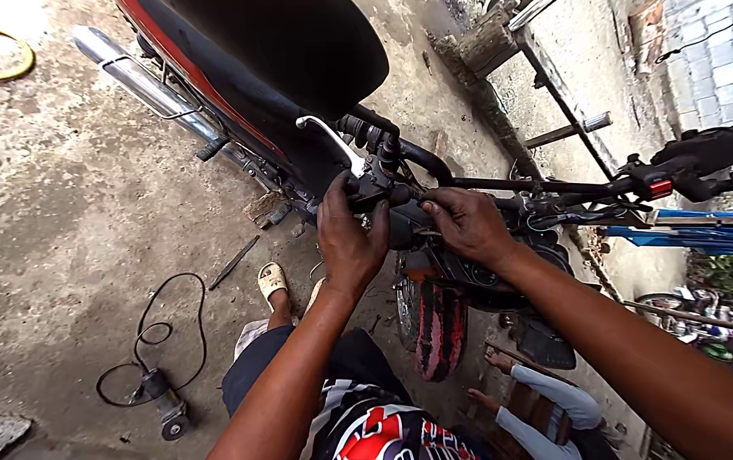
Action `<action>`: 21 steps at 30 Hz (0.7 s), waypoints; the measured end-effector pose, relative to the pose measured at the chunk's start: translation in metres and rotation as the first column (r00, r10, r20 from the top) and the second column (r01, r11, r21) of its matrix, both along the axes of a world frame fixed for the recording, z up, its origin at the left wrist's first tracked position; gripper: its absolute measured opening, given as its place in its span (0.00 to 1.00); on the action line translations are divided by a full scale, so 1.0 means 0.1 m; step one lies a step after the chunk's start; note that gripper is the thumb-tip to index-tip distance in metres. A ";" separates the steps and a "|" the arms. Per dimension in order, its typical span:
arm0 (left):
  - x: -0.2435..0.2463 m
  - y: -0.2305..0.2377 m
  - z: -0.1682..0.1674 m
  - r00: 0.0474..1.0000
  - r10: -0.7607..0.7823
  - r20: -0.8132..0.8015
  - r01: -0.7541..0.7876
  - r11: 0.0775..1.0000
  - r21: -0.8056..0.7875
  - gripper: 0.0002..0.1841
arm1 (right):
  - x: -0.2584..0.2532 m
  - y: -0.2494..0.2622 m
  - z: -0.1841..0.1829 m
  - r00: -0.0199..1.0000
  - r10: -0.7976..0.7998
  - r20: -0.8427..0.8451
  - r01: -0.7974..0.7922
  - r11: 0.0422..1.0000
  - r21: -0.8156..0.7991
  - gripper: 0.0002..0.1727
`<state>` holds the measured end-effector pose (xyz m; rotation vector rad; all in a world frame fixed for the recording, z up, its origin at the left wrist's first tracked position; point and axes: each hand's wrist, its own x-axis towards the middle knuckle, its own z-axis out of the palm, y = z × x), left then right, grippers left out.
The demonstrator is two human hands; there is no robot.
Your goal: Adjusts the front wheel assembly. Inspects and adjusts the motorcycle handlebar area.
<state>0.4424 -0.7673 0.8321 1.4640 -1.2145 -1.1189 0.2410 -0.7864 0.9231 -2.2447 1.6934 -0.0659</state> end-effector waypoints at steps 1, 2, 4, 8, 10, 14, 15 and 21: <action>0.10 -0.07 -0.01 0.995 -0.051 -0.086 0.058 0.995 0.077 0.34 | -0.01 0.00 0.00 1.000 0.006 0.010 -0.006 1.000 -0.001 0.16; 0.18 -0.17 -0.04 0.975 -0.076 -0.207 0.110 0.982 0.156 0.29 | -0.02 0.00 -0.01 1.000 0.009 0.018 -0.009 1.000 0.001 0.16; 0.32 -0.45 -0.16 0.896 -0.057 -0.440 0.194 0.942 0.273 0.21 | -0.02 0.00 -0.01 1.000 0.000 0.029 -0.001 1.000 0.012 0.16; 0.45 -0.83 -0.28 0.980 -0.102 -0.171 0.111 0.993 0.047 0.19 | -0.02 0.00 -0.02 1.000 -0.013 0.028 0.013 1.000 0.009 0.16; 0.53 -0.93 -0.30 0.981 -0.127 0.144 0.158 0.960 -0.233 0.23 | -0.01 0.01 -0.02 1.000 -0.015 0.025 0.015 1.000 0.009 0.16; 0.69 -1.12 -0.35 0.820 -0.345 0.457 0.493 0.831 -0.257 0.25 | 0.00 0.01 -0.01 0.999 -0.039 0.013 0.039 0.999 0.018 0.16; 0.74 -1.16 -0.34 0.782 -0.382 0.492 0.543 0.806 -0.237 0.25 | 0.00 0.01 -0.02 0.999 -0.044 0.011 0.044 0.999 0.012 0.16; 0.83 -1.24 -0.32 0.684 -0.556 0.471 0.701 0.680 -0.215 0.18 | 0.03 0.00 0.01 0.998 -0.001 -0.070 0.000 1.000 -0.012 0.16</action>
